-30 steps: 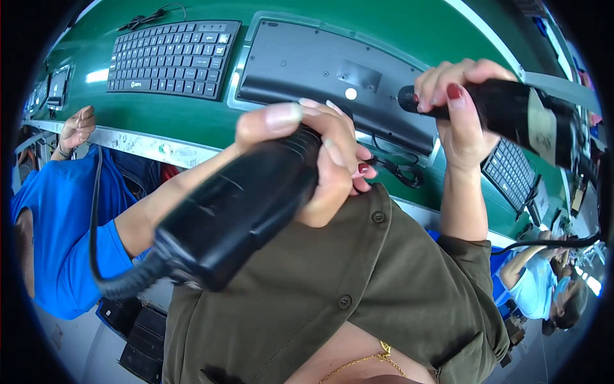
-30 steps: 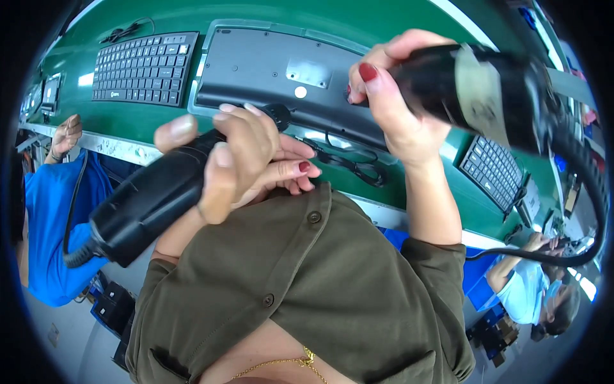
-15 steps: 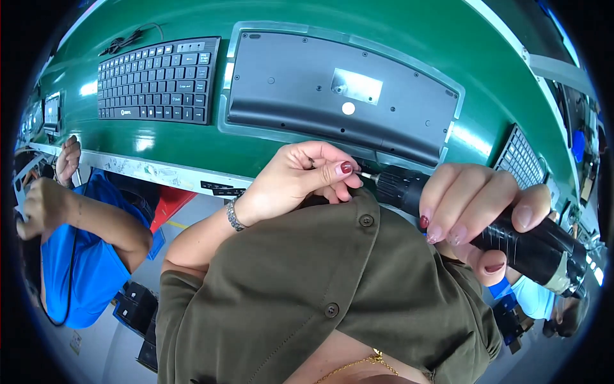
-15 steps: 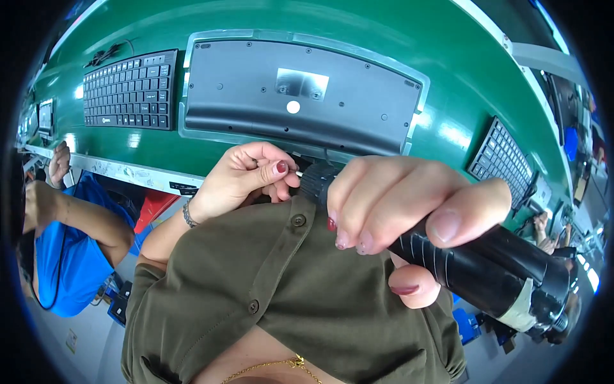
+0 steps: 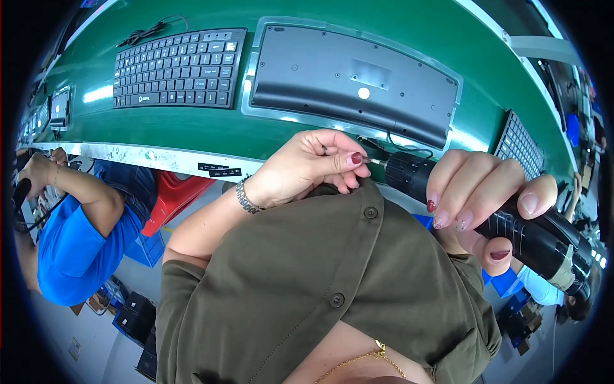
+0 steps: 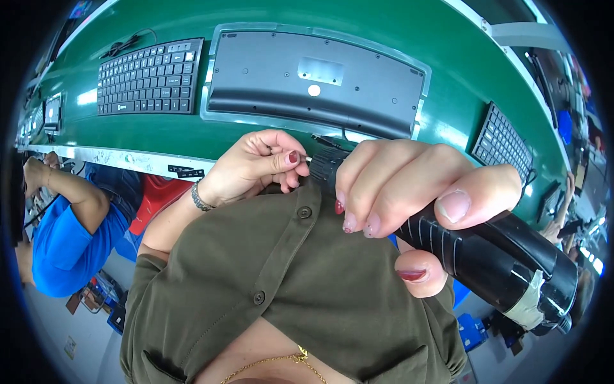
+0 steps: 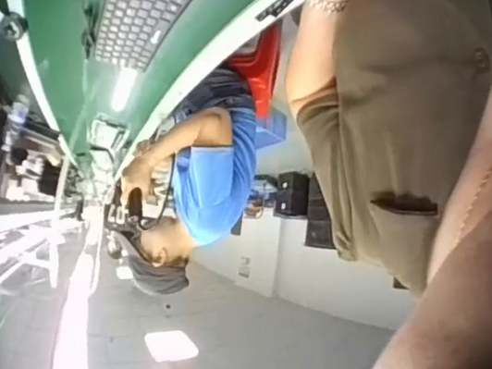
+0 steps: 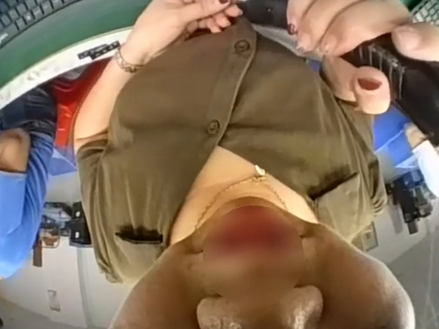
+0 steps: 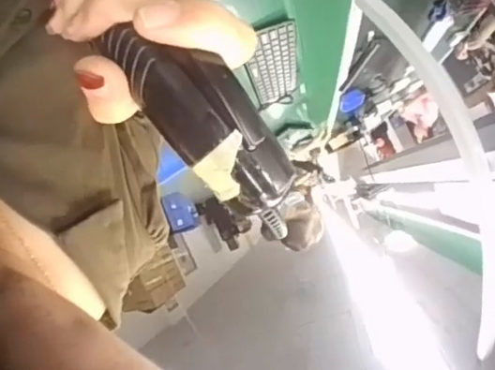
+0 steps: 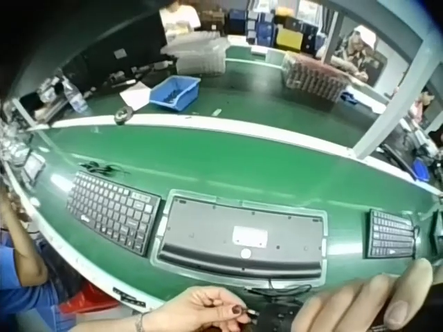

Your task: Assembling electronic components using an electric screwdriver.

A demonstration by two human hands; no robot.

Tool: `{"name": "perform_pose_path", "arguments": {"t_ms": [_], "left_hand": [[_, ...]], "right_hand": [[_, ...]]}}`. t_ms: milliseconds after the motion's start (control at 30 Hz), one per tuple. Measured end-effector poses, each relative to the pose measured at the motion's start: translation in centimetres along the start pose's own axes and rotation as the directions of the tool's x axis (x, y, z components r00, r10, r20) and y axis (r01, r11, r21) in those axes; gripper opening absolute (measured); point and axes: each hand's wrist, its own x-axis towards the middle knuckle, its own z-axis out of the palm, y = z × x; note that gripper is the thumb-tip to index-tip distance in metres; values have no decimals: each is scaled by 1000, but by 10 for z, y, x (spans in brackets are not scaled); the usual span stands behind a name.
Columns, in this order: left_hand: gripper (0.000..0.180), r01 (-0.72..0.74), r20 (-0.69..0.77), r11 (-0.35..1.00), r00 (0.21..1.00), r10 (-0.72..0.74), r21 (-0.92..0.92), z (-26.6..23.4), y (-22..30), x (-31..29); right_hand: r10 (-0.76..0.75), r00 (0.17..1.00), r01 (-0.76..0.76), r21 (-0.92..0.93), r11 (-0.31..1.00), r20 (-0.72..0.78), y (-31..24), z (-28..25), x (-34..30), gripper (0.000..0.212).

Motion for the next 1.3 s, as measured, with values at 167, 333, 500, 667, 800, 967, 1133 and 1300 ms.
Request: {"name": "perform_pose_path", "arguments": {"t_ms": [167, 333, 500, 667, 800, 967, 1133, 1300], "left_hand": [[11, -62, 17, 998, 998, 62, 2, 3, -3, -5], [11, -169, 55, 985, 985, 166, 37, 3, -9, 1], [13, -211, 92, 977, 974, 208, 21, 0, -8, 7], [17, -110, 123, 992, 985, 117, -64, -11, -3, 5], [20, -104, 79, 994, 992, 102, 16, -15, 2, 7], [21, -55, -21, 997, 998, 54, -51, -15, 13, 8], [27, -83, -77, 993, 994, 77, -84, -22, 15, 1], [31, -71, -40, 993, 996, 75, 95, -38, 21, -7]], "right_hand": [[-41, 999, 41, -45, 998, 6, -3, 12, -1, 41], [-66, 997, 64, -54, 997, -42, -3, 15, 0, 40], [-46, 994, 40, -57, 998, -100, 2, 6, 6, 39], [-49, 995, 50, 8, 999, -88, 19, -2, 10, 39], [-33, 995, 34, 12, 999, -95, 27, -2, 11, 39], [-69, 994, 60, -96, 994, -88, 38, -5, 18, 36], [-81, 980, 24, -295, 955, -182, 55, -7, 19, 33], [-37, 979, -21, -280, 960, -199, 63, -9, 18, 32]]}}
